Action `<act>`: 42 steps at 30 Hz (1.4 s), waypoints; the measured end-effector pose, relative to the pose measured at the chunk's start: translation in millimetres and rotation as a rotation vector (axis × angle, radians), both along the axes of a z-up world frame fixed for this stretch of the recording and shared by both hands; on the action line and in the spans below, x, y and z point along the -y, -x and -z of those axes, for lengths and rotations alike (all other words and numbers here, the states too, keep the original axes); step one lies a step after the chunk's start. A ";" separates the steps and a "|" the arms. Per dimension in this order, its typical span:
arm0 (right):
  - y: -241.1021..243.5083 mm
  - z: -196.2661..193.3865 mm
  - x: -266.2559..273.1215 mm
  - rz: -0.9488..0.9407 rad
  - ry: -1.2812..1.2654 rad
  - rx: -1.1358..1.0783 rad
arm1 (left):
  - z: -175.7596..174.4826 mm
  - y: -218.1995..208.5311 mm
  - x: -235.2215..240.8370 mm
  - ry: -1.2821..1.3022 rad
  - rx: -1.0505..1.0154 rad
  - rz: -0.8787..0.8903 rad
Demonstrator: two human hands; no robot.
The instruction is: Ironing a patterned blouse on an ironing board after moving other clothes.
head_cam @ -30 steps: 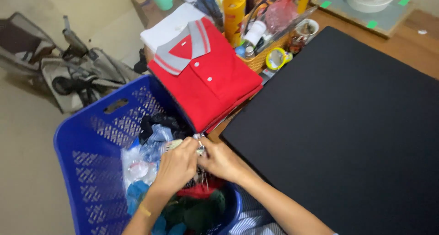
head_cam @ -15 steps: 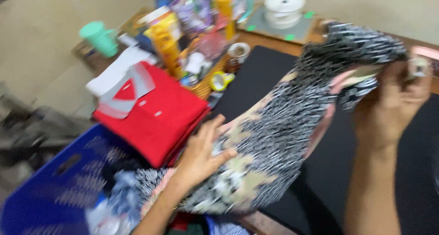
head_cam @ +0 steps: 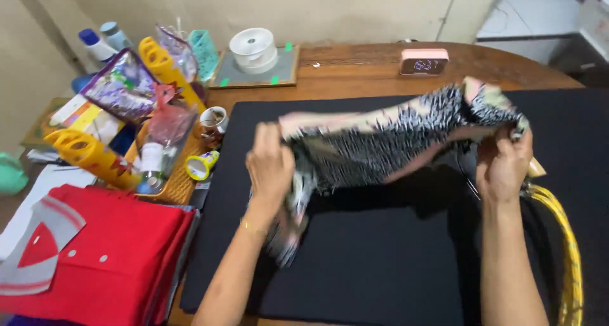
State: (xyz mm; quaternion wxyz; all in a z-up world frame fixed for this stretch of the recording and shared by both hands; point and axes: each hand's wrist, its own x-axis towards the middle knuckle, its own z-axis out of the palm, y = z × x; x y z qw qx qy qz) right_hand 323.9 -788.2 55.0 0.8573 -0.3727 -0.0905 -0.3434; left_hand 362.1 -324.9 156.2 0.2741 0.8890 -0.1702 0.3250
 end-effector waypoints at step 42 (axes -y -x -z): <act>144.7 25.0 -136.8 -0.070 0.989 -0.925 | 87.6 43.4 72.2 0.292 -0.262 0.218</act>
